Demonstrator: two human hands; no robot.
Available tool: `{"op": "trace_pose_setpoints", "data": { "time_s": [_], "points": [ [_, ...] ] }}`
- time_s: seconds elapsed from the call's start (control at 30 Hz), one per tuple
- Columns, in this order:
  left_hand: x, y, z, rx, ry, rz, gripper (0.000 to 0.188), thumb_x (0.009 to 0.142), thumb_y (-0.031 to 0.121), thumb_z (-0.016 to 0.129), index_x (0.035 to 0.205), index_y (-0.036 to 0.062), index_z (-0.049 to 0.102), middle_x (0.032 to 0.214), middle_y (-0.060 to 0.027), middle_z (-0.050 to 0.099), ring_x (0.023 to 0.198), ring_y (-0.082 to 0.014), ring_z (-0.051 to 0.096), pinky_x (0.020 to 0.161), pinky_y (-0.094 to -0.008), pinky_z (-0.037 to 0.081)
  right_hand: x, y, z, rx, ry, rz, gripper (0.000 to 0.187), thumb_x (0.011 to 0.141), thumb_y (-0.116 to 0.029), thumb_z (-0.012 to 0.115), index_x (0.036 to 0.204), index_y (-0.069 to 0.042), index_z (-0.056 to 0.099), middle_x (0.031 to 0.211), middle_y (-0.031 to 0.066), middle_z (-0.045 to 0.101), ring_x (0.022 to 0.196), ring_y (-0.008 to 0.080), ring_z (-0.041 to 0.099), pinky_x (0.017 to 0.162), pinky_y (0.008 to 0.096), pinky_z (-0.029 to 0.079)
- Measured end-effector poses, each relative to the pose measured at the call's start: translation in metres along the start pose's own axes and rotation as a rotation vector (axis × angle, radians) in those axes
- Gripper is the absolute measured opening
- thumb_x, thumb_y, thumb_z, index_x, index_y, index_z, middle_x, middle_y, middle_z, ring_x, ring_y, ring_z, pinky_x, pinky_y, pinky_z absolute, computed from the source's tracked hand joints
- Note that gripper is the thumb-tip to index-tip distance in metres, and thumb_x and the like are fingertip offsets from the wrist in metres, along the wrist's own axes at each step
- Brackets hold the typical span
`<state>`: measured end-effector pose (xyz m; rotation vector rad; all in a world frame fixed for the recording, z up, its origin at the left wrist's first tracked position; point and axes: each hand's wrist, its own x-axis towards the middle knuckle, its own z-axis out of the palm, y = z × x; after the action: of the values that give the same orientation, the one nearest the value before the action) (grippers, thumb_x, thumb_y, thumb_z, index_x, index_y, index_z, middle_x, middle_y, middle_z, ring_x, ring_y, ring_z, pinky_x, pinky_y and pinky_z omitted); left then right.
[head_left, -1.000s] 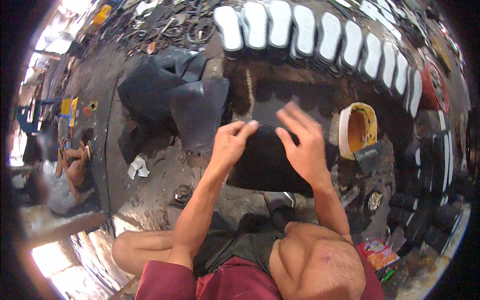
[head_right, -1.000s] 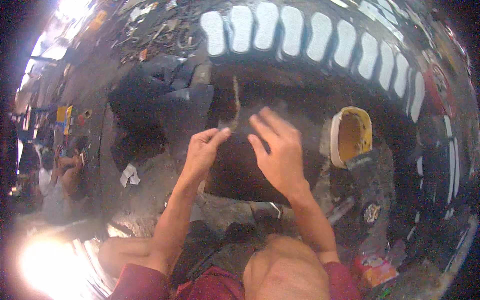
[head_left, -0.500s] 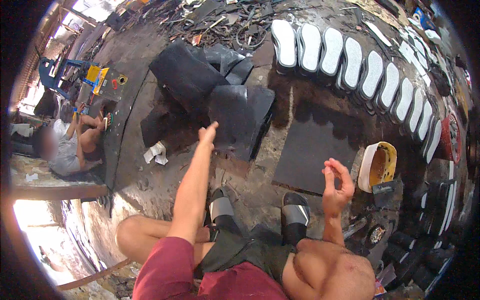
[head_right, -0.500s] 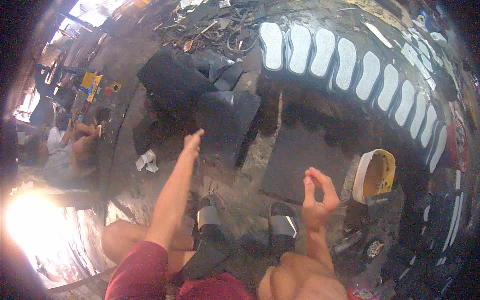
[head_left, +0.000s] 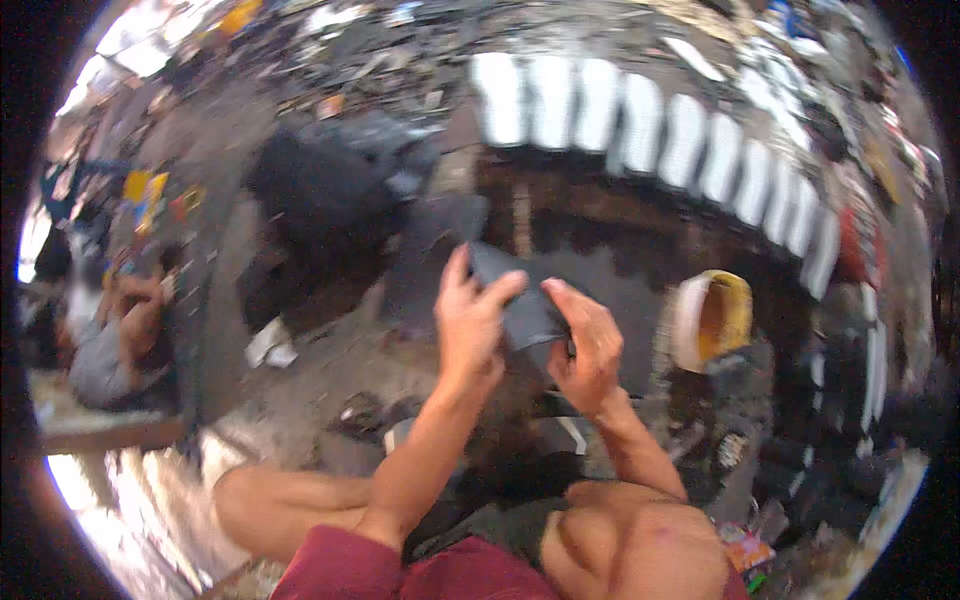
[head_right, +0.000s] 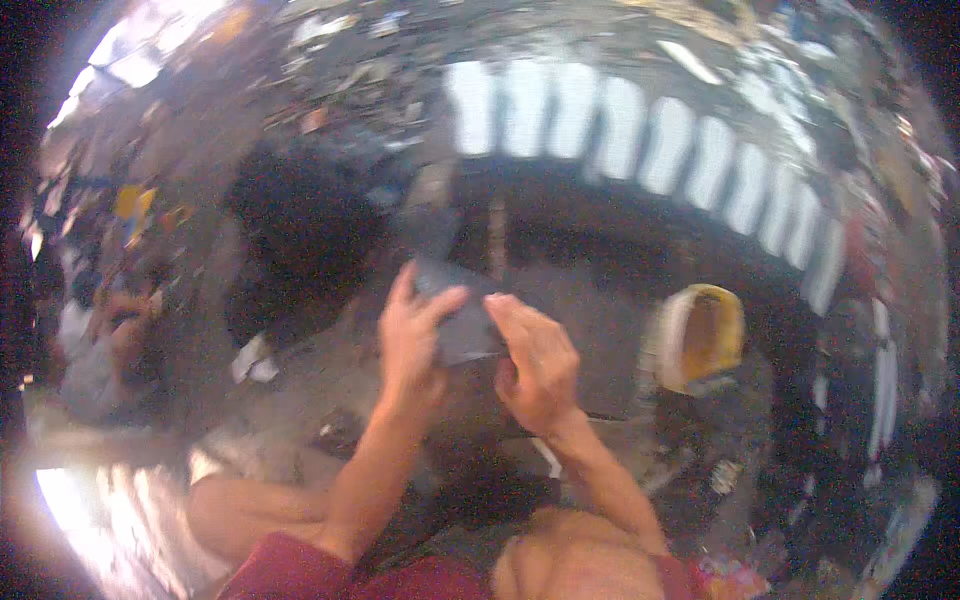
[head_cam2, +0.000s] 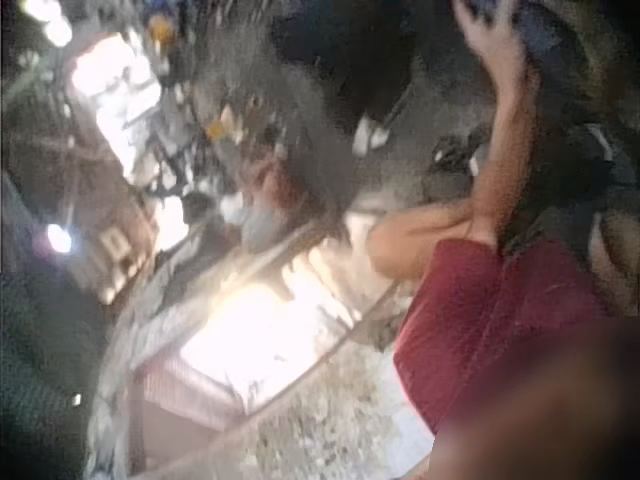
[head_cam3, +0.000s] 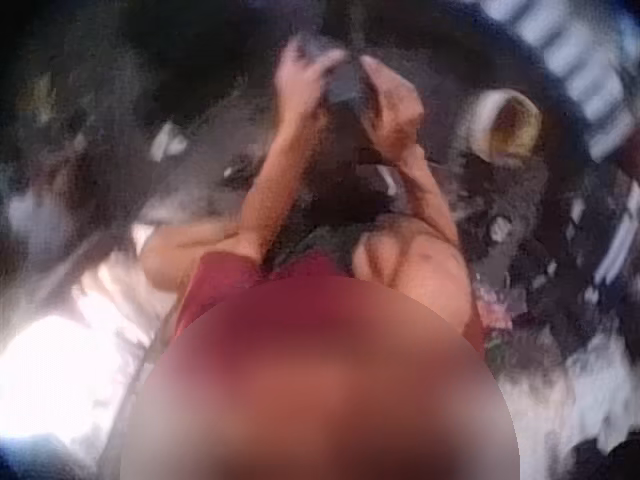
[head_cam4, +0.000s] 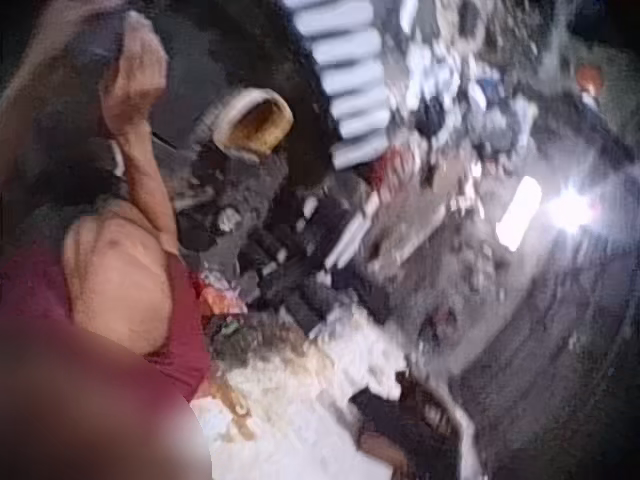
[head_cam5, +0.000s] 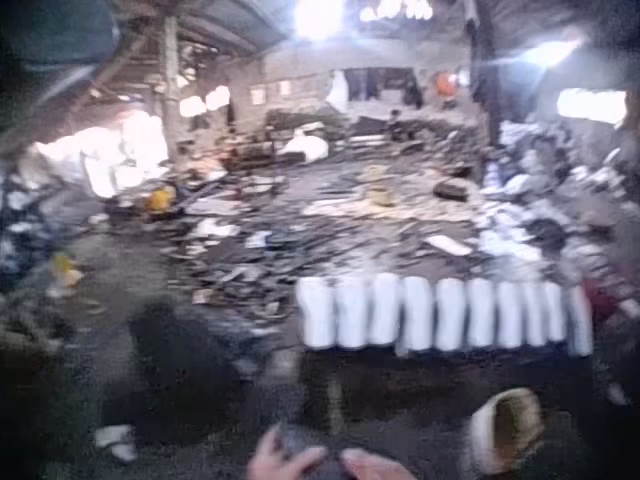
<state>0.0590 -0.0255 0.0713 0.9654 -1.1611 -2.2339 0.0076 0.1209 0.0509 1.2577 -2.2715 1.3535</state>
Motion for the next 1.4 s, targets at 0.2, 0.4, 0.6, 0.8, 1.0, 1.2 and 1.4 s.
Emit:
{"op": "trace_pose_setpoints", "data": {
  "time_s": [0.2,0.4,0.6,0.8,1.0,1.2,1.4],
  "points": [
    [-0.009,-0.082,-0.012,0.833,-0.223,0.469,0.052,0.093,0.021,0.076,0.14,0.006,0.062,0.133,-0.0122,0.06,0.12,-0.0277,0.061,0.106,-0.0393,0.049,-0.03,0.092,-0.06,0.286,0.201,0.697,0.062,0.095,0.003,0.062,0.153,0.0,0.043,0.143,0.0206,0.061,0.133,0.0324,0.06,0.111,0.0412,0.046],
    [0.03,-0.179,-0.065,1.109,-0.497,0.252,0.059,0.084,0.022,0.084,0.137,0.0057,0.064,0.156,-0.0217,0.049,0.14,-0.0399,0.052,0.114,-0.0466,0.045,-0.047,0.185,-0.165,-0.396,0.387,0.509,0.064,0.089,-0.018,0.075,0.148,-0.002,0.054,0.137,0.0204,0.065,0.13,0.0372,0.058,0.111,0.0465,0.044],
    [0.018,-0.197,-0.091,1.557,-0.828,0.606,0.067,0.079,0.032,0.087,0.139,0.012,0.065,0.159,-0.0198,0.046,0.15,-0.0441,0.036,0.123,-0.0571,0.028,-0.05,0.366,-0.343,-1.166,0.453,1.014,0.116,0.071,-0.05,0.087,0.161,-0.004,0.029,0.149,0.0276,0.051,0.134,0.0481,0.051,0.118,0.0557,0.038],
    [0.04,-0.185,-0.072,1.085,-0.246,0.559,0.04,0.083,0.02,0.084,0.12,0.008,0.073,0.125,-0.0134,0.065,0.117,-0.0346,0.057,0.103,-0.0466,0.045,-0.061,0.407,-0.402,-0.862,0.194,1.37,0.126,0.064,-0.053,0.087,0.163,-0.004,0.028,0.155,0.0299,0.048,0.141,0.0426,0.052,0.117,0.0455,0.042],
    [0.043,-0.176,-0.073,1.202,-0.472,0.653,0.031,0.085,0.015,0.08,0.114,0.0072,0.073,0.118,-0.0137,0.068,0.115,-0.0348,0.06,0.096,-0.044,0.049,-0.054,0.413,-0.415,-0.307,0.484,1.379,0.109,0.067,-0.036,0.082,0.161,-0.01,0.033,0.146,0.0198,0.057,0.125,0.0393,0.059,0.093,0.0598,0.051],
    [0.015,-0.194,-0.071,1.342,-0.806,0.647,0.04,0.083,0.021,0.081,0.121,0.0095,0.072,0.145,-0.0167,0.058,0.136,-0.0387,0.052,0.109,-0.0491,0.045,-0.047,0.397,-0.398,-0.048,0.708,1.297,0.053,0.074,-0.041,0.082,0.117,-0.013,0.068,0.105,0.0059,0.065,0.093,0.0229,0.061,0.064,0.0448,0.046],
    [0.013,-0.198,-0.082,1.328,-0.727,0.599,0.043,0.083,0.021,0.082,0.124,0.01,0.072,0.148,-0.0192,0.056,0.139,-0.0414,0.05,0.114,-0.0512,0.042,-0.045,0.389,-0.392,-0.385,0.782,1.312,0.096,0.074,-0.033,0.085,0.159,-0.015,0.044,0.135,0.0135,0.061,0.105,0.0276,0.066,0.069,0.0392,0.056]
  ]
}}
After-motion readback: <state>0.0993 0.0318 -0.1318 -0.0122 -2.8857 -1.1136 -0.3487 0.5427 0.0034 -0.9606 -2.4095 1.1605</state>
